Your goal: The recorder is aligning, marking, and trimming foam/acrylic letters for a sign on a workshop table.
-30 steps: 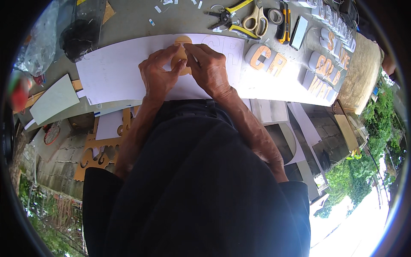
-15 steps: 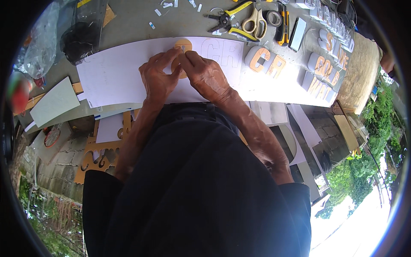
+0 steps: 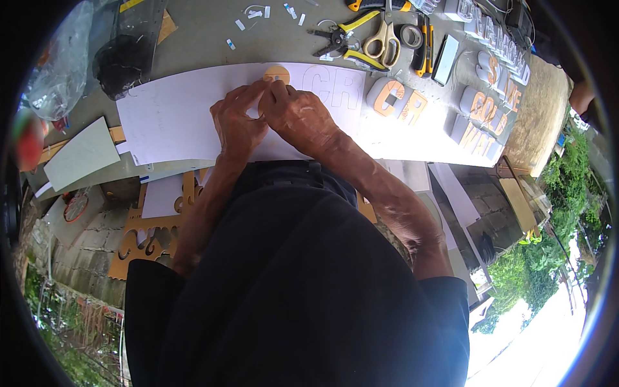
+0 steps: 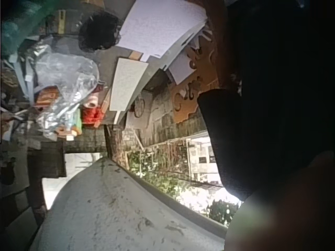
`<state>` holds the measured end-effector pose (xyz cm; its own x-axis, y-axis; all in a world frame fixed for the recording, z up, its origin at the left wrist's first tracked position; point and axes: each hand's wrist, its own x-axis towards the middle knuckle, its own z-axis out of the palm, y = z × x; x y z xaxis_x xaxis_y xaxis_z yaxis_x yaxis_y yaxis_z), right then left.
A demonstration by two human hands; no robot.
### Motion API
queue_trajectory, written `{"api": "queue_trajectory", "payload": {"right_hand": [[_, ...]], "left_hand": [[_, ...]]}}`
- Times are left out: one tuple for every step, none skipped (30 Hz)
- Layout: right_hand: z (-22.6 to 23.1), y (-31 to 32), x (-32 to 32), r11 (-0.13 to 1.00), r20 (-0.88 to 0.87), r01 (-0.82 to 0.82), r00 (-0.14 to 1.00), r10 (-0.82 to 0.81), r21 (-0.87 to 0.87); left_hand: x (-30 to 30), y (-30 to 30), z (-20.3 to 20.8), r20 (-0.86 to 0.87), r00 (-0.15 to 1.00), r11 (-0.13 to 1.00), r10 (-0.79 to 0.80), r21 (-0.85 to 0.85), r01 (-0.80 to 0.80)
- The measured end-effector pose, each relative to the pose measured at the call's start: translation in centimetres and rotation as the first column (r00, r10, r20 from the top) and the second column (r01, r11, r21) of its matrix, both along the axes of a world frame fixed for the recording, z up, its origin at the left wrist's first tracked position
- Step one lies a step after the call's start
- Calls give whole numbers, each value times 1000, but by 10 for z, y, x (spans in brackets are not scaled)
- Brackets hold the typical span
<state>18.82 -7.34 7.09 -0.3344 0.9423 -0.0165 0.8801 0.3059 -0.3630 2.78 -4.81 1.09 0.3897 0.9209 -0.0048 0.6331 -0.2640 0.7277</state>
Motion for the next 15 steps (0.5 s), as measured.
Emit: {"api": "queue_trajectory", "payload": {"right_hand": [[0,1,0,999,-22,28,999,-29,-31],[0,1,-1,996,-44,54,997,-57,-64],[-1,2,0,997,-43,52,998,-54,-64],[-3,4,1,988,-78,90,992,-100,-121],[-4,4,2,974,-112,130,982,-152,-185],[-8,5,6,973,-112,132,981,-156,-191],[-16,8,13,982,-159,147,973,-165,-120],[-23,8,19,985,-207,165,963,-173,-55],[-19,17,25,991,-142,119,984,-110,56],[-13,21,28,970,-308,245,922,-234,-5],[-6,24,32,955,-367,289,884,-291,-60],[-2,26,35,939,-427,324,837,-343,-118],[0,29,38,946,-436,312,843,-316,-84],[2,32,42,952,-439,302,851,-289,-42],[6,33,44,945,-402,308,855,-326,-111]], "left_hand": [[-1,-1,0,0,1000,1000,-2,-3,2],[-2,-1,0,-1,1000,1000,-2,-8,2],[-2,-1,-1,0,1000,1000,1,-8,-1],[-3,-1,-3,0,1000,1000,-1,-2,1],[-3,-1,-2,-2,1000,1000,-6,-1,6],[-2,-1,-1,-4,1000,1000,-9,-8,9],[-1,0,-1,11,1000,1000,-6,-17,6],[0,1,1,23,1000,1000,-3,-31,4],[1,1,4,16,1000,999,-5,-47,6],[3,4,7,32,999,1000,-10,13,9],[5,7,9,54,998,997,-22,78,17],[4,7,8,48,999,998,-24,66,21],[3,6,7,52,998,997,-18,72,14],[3,7,5,64,998,996,-14,83,8],[3,6,4,69,998,997,-15,81,10]]}}
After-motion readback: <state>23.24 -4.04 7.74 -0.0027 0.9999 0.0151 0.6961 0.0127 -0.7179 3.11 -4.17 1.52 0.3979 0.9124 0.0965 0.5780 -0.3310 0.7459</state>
